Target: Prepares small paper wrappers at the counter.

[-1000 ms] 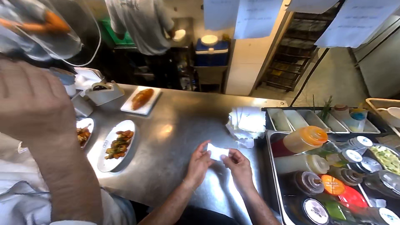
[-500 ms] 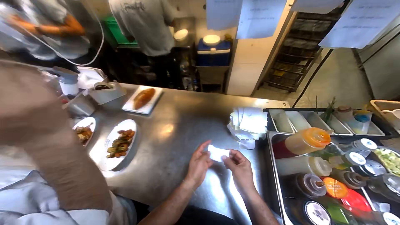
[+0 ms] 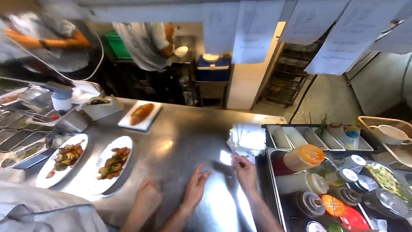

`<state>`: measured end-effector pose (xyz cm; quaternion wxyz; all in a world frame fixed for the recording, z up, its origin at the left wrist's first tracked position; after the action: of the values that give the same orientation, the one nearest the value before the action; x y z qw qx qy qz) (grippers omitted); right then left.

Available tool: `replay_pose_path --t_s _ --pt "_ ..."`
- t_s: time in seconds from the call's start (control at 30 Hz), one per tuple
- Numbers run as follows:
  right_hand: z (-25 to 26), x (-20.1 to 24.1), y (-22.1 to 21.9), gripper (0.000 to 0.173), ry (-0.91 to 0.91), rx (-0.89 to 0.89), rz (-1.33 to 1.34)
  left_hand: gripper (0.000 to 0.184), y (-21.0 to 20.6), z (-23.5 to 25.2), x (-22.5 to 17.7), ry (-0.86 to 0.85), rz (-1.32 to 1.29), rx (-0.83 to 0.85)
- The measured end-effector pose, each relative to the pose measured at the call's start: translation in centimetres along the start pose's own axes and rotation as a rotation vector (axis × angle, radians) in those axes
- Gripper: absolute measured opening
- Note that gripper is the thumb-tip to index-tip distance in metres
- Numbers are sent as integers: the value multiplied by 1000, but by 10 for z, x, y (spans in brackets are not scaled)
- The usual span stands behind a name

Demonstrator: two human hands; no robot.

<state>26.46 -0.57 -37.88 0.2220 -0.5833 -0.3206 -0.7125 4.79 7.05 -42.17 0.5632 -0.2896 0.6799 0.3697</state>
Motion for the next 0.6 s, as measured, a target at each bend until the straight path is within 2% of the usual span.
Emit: replay_pose_path --t_s 0.07,0.13,0.2,0.23,0.37,0.5,0.6 --pt "36 4 26 16 17 -129 -61 53 12 -5 21 -29 287 -19" --pt "71 11 50 18 47 -252 -127 51 28 -11 59 -130 557 -40" --pt "102 19 61 19 55 -295 -215 46 48 -16 102 -223 747 -70" --pt "115 22 61 19 60 -279 -262 48 52 -19 104 -230 797 -68" --pt "137 26 54 14 120 -185 -445 48 39 -23 82 -236 833 -96" --pt "145 28 52 13 116 -183 -475 43 14 -19 33 -201 787 9" --pt "141 23 52 12 113 -187 -472 42 16 -22 33 -224 827 -31"
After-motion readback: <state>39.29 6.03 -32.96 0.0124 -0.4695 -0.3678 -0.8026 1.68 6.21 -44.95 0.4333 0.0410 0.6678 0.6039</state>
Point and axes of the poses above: each hand's wrist, its own z-axis towards the middle knuckle, its own y-axis out of the back of the hand, x = y × z, the point moved 10 cm from there along z, towards the middle knuckle, and after that the axes turned 2 degrees about z, right-handed, at the moved point
